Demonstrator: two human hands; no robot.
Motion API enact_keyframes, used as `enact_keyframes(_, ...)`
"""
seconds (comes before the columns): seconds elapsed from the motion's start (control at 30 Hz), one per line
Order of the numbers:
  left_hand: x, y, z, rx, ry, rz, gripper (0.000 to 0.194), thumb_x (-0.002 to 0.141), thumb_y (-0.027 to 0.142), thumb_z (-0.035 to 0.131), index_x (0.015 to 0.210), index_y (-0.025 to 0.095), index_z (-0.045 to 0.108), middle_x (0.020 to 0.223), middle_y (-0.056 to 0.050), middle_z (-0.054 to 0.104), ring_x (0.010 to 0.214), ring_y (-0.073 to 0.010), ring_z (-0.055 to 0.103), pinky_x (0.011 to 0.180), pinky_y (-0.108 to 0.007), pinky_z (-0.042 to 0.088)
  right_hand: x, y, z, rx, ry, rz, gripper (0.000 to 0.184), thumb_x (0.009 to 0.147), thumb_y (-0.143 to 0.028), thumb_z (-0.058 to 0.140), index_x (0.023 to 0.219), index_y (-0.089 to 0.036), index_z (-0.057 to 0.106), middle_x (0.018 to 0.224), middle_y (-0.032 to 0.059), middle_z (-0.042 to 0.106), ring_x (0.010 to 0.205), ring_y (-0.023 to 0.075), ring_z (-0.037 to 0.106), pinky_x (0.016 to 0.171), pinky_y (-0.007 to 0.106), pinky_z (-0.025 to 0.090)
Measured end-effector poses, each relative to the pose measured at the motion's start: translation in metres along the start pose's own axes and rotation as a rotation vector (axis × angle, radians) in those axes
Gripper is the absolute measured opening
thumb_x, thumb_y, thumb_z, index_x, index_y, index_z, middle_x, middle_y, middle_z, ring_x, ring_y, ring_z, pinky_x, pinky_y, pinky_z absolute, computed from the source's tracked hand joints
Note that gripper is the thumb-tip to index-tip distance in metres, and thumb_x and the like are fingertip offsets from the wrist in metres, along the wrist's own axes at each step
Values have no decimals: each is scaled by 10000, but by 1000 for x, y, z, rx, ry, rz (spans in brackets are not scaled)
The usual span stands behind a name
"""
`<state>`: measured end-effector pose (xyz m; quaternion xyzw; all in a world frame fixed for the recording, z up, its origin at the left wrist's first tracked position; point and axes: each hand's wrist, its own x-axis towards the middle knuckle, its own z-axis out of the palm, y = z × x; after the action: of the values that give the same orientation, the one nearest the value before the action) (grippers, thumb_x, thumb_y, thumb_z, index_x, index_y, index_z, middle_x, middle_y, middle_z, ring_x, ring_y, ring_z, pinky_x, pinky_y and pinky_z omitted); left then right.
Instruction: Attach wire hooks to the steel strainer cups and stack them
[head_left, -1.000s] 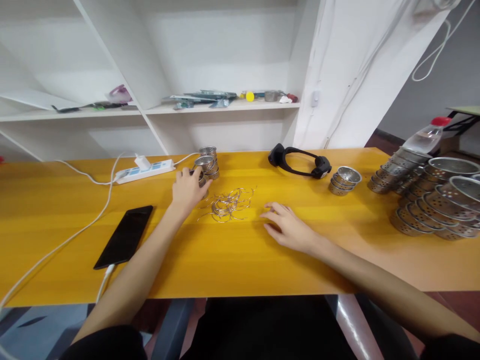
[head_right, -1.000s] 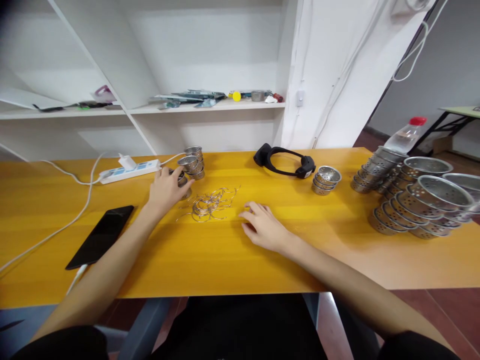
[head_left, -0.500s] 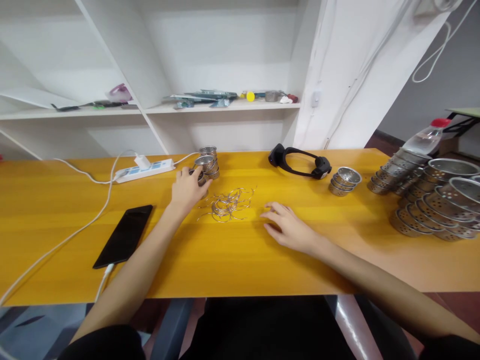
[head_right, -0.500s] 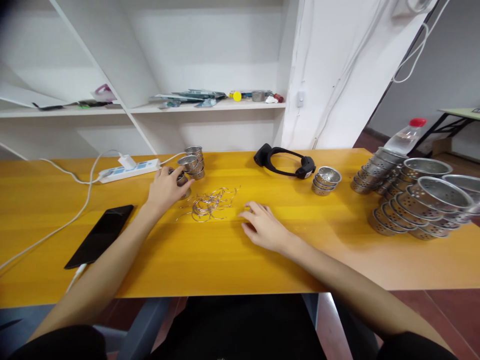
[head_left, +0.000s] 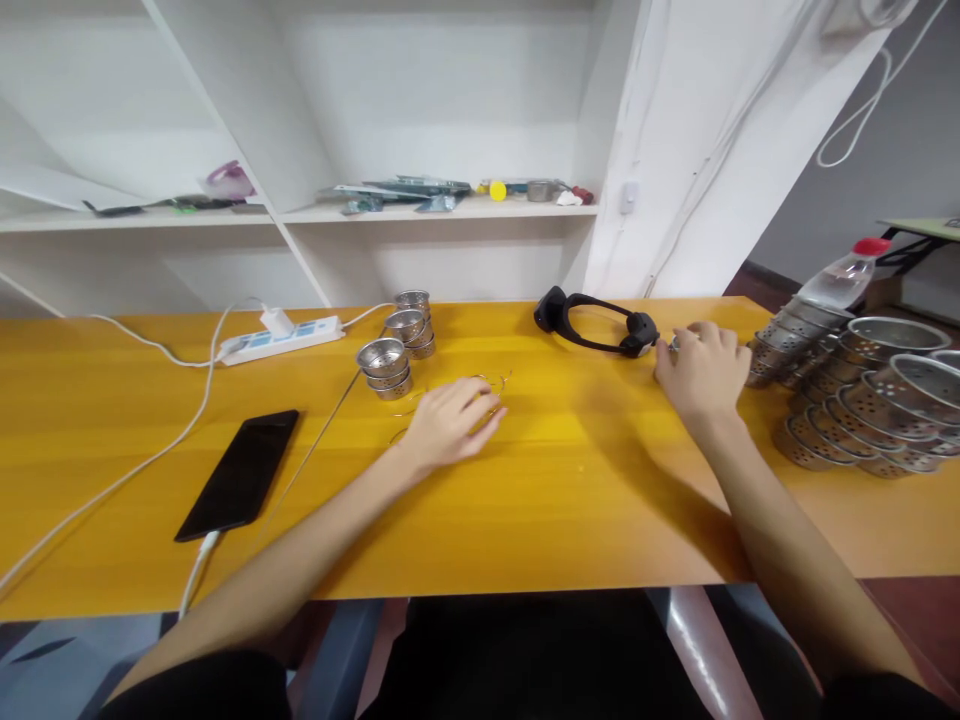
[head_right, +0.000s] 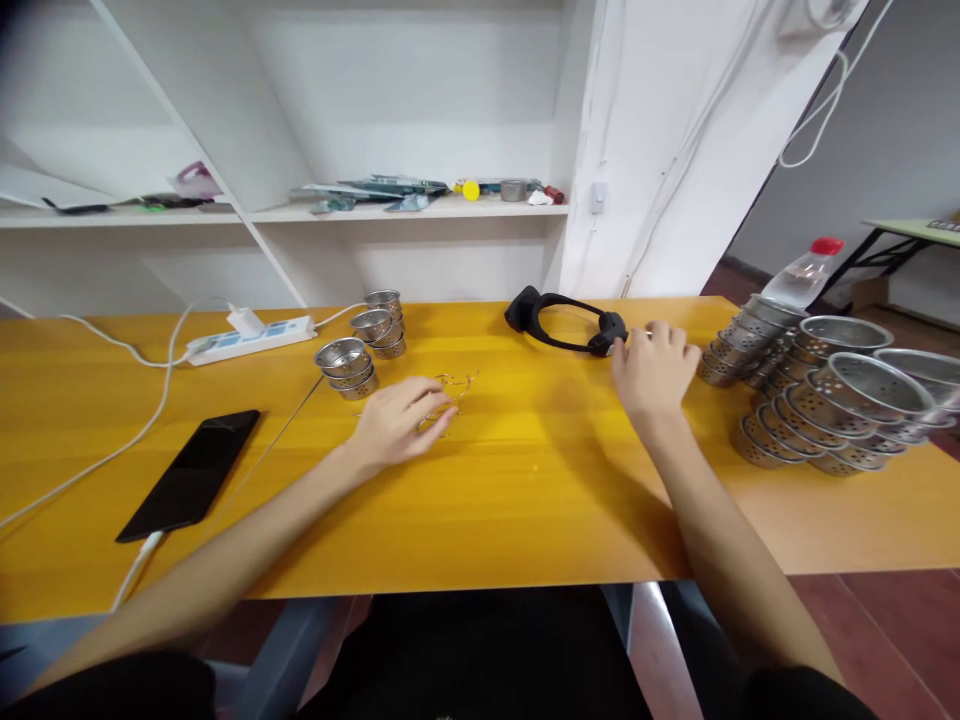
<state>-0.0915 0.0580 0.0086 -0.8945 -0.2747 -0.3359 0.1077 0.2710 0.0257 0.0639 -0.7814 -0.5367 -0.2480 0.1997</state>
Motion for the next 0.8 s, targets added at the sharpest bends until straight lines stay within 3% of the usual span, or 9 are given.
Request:
enact_keyframes(0.13,-4,14,20,-20,-86,67,287,1094,352,466,1037,198,702,1042,-84,743,905,-197,715,758,-312,576,12,22,15,-66,-176,16,331,1033,-321,475,887,-153,720,1041,204,727,977,349,621,858,470,357)
enact_keyframes(0.3,-4,6,18,12,-217,-76,300,1106,358,436,1081,200,691,1135,-93,726,923,-208,718,729,-318,573,14,24,18,-23,-245,28,270,1000,-241,481,820,-167,668,1005,165,723,939,310,640,873,443,325)
enact_keyframes(0.5,-2,-10,11,1,-285,-293,269,1086,355,458,1125,220,689,1185,-83,713,958,-213,725,704,-306,546,14,20,19,-39,-245,40,192,977,-175,483,866,-154,638,1024,181,730,946,309,649,869,428,301)
enact_keyframes(0.8,-1,-12,12,-10,-265,-309,250,1081,349,478,1128,213,682,1172,-78,717,944,-216,726,683,-304,519,14,20,36,-186,-177,-58,245,887,-82,510,1068,-25,666,1004,241,725,920,324,675,972,434,334)
